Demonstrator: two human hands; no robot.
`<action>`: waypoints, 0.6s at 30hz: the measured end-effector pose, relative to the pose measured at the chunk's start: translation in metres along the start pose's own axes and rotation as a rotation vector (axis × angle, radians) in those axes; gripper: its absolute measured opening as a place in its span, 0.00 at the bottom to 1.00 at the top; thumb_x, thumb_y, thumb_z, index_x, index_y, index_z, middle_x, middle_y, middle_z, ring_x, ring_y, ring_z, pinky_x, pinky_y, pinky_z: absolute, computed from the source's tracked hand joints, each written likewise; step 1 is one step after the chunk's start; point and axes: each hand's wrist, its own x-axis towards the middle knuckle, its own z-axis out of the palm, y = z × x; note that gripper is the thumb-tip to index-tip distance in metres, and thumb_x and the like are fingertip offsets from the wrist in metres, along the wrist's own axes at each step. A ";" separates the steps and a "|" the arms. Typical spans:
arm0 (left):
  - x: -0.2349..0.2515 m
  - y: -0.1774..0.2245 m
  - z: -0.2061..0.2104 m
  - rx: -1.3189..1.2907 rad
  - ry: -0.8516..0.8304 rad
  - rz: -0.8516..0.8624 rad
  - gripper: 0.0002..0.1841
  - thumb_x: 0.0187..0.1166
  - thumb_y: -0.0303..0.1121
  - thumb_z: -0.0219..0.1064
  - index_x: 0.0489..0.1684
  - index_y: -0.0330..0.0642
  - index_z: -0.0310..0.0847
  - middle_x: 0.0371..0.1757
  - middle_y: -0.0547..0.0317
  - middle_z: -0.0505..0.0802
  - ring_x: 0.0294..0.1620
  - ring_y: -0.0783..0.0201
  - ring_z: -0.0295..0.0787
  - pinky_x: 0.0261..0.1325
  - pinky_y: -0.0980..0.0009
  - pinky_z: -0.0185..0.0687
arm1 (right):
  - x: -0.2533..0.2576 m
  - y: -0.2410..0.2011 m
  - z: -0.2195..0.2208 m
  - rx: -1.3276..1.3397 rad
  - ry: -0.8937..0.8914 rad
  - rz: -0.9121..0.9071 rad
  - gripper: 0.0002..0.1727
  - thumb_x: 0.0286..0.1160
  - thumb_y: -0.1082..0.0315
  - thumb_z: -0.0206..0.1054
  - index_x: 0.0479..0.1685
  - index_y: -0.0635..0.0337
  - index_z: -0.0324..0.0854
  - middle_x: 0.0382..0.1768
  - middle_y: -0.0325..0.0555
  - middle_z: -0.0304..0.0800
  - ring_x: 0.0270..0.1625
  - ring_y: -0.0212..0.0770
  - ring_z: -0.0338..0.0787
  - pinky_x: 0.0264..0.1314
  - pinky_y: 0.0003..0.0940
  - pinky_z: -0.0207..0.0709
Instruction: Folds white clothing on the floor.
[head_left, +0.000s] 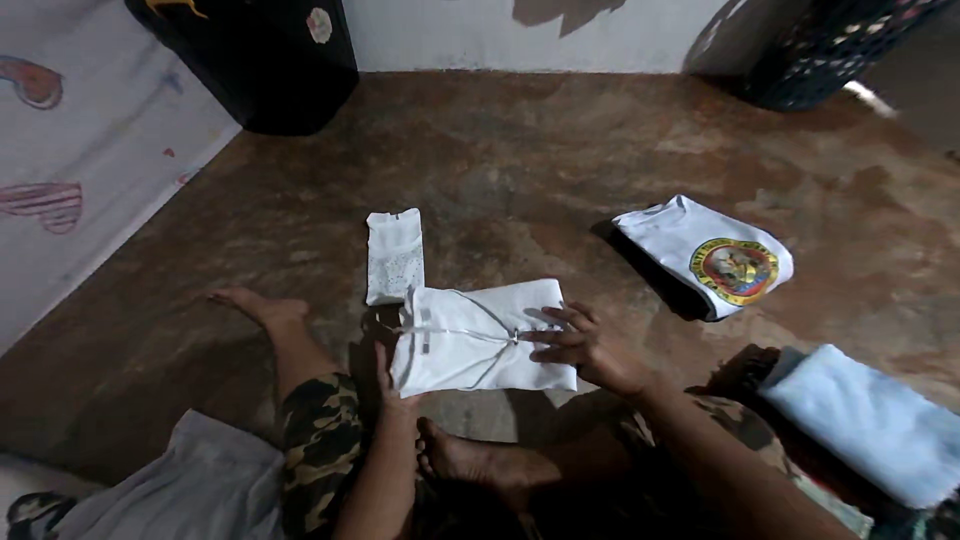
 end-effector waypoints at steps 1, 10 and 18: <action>0.002 -0.001 0.000 0.161 0.189 -0.061 0.40 0.87 0.67 0.31 0.74 0.46 0.74 0.61 0.51 0.92 0.59 0.56 0.91 0.57 0.51 0.89 | -0.017 0.008 0.020 0.035 -0.099 0.078 0.26 0.72 0.81 0.61 0.55 0.36 0.94 0.76 0.30 0.85 0.88 0.60 0.68 0.85 0.76 0.53; 0.018 -0.004 0.006 1.135 0.416 0.028 0.23 0.95 0.36 0.50 0.79 0.27 0.68 0.72 0.32 0.82 0.69 0.43 0.84 0.70 0.49 0.80 | -0.021 -0.008 0.018 0.360 -0.107 0.656 0.18 0.81 0.78 0.58 0.62 0.60 0.89 0.65 0.53 0.90 0.72 0.54 0.85 0.80 0.55 0.71; 0.015 -0.038 0.028 1.991 -0.190 0.277 0.24 0.87 0.36 0.60 0.82 0.45 0.74 0.82 0.49 0.80 0.87 0.48 0.68 0.90 0.48 0.59 | -0.013 0.002 0.079 0.558 -0.133 0.788 0.14 0.83 0.69 0.62 0.57 0.63 0.89 0.53 0.54 0.94 0.54 0.46 0.93 0.65 0.44 0.83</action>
